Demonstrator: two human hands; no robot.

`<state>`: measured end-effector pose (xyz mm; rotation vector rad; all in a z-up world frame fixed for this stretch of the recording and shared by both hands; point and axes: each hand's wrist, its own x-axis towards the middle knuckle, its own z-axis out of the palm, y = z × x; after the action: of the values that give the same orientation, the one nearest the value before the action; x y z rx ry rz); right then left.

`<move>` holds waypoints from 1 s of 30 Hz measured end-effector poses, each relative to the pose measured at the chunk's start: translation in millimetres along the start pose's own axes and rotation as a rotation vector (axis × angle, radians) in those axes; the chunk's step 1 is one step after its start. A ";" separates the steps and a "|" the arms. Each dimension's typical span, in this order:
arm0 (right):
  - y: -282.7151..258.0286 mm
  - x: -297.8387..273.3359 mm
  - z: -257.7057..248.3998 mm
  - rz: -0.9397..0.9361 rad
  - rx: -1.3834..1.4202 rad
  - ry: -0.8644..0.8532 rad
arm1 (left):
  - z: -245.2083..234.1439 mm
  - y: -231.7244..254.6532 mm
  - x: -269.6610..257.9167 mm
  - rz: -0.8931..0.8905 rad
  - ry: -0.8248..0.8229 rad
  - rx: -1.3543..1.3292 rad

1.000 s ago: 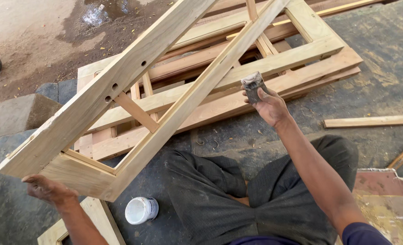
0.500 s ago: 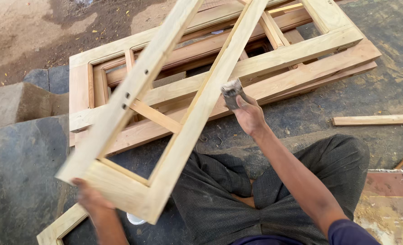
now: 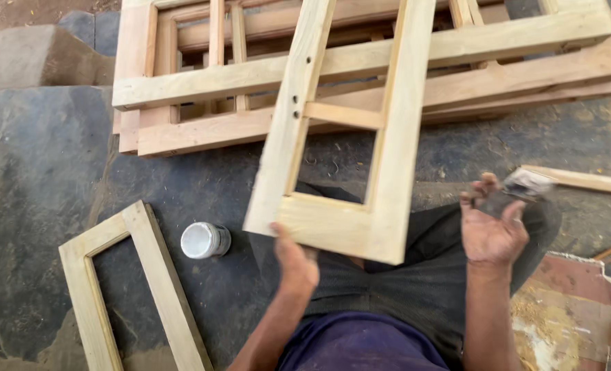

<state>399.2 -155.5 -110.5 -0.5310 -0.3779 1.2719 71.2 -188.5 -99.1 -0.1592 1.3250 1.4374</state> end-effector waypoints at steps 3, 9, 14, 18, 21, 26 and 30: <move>-28.2 -29.3 -28.9 -0.131 -0.073 0.037 | 26.3 -42.5 -41.4 -0.272 -0.150 0.293; -42.1 -50.7 -54.2 -0.490 -0.291 0.169 | 78.0 -37.1 -90.6 -0.322 -1.091 1.218; -13.5 -4.5 -52.0 -0.718 -0.569 0.333 | 135.4 8.7 -39.8 0.469 -0.911 1.313; 10.4 17.7 -32.0 -0.770 -0.878 0.354 | 180.3 50.6 43.8 0.938 -0.732 1.305; 16.3 23.1 -14.0 -0.769 -1.032 0.291 | 210.0 74.0 100.2 1.378 -0.838 1.321; 6.5 39.0 -11.1 -0.650 -1.124 0.260 | 253.3 79.6 162.9 1.451 -0.855 1.503; -22.0 77.8 -36.1 -0.406 -1.076 0.336 | 295.7 67.4 200.7 1.555 -0.867 1.616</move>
<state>456.7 -90.8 -129.3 -1.4659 -0.8336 0.4812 106.3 173.4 -93.3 2.6206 1.3204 0.6822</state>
